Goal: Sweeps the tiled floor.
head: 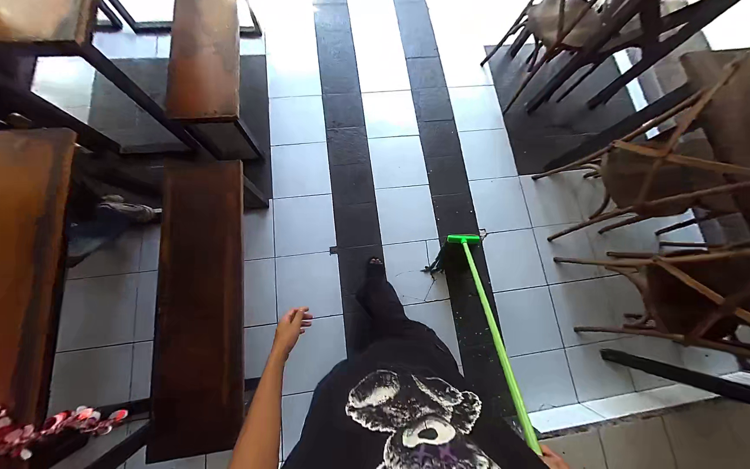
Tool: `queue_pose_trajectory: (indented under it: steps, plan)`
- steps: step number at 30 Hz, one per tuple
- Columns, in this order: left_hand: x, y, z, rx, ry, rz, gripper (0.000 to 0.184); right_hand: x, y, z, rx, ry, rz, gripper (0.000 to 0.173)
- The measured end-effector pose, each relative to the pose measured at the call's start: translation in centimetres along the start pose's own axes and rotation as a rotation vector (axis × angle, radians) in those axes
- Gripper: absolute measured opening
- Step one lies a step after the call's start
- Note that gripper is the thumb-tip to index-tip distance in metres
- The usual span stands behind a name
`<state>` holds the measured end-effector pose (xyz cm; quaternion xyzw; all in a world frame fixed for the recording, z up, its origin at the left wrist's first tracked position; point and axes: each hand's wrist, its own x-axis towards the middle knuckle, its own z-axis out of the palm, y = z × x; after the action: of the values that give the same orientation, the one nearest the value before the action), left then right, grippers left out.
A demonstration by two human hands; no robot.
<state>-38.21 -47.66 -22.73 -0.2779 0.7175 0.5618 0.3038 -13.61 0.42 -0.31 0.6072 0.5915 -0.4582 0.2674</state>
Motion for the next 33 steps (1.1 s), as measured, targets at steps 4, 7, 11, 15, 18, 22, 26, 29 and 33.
queue_pose_trajectory:
  steps: [4,7,11,15,18,22,26,29,33]
  plan:
    - [5.3,3.5,2.4,0.000,0.058,-0.249,0.042,3.4,-12.1,0.9,0.012,0.001,-0.019,0.013]
    - [5.9,7.0,3.2,0.120,-0.017,-0.407,0.041,5.4,-20.0,0.6,0.010,-0.047,0.017,0.015]
    - [10.4,3.6,2.4,0.219,-0.091,-0.299,0.034,7.6,-31.0,1.1,0.031,-0.066,-0.008,0.011]
    - [18.6,10.3,2.0,0.292,-0.119,-0.465,0.033,11.4,-41.8,4.9,0.200,-0.065,-0.030,0.008]
    - [27.2,18.1,0.1,0.344,-0.169,-0.379,0.034,13.2,-51.0,9.5,0.317,-0.086,-0.017,0.008]
    - [40.2,37.8,-4.1,0.237,-0.192,-0.175,0.042,13.4,-65.7,15.9,0.371,-0.086,-0.042,0.010]
    - [53.6,59.0,-7.1,0.205,-0.032,-0.250,0.045,13.9,-78.0,19.6,0.378,-0.082,-0.114,0.013]
    - [62.8,71.2,-10.3,0.165,0.052,-0.105,0.043,13.9,-85.8,22.4,0.386,-0.148,-0.165,0.013]
    - [72.8,84.2,-12.3,0.083,0.105,0.095,0.041,15.9,-98.6,26.4,0.421,-0.157,-0.171,0.010]
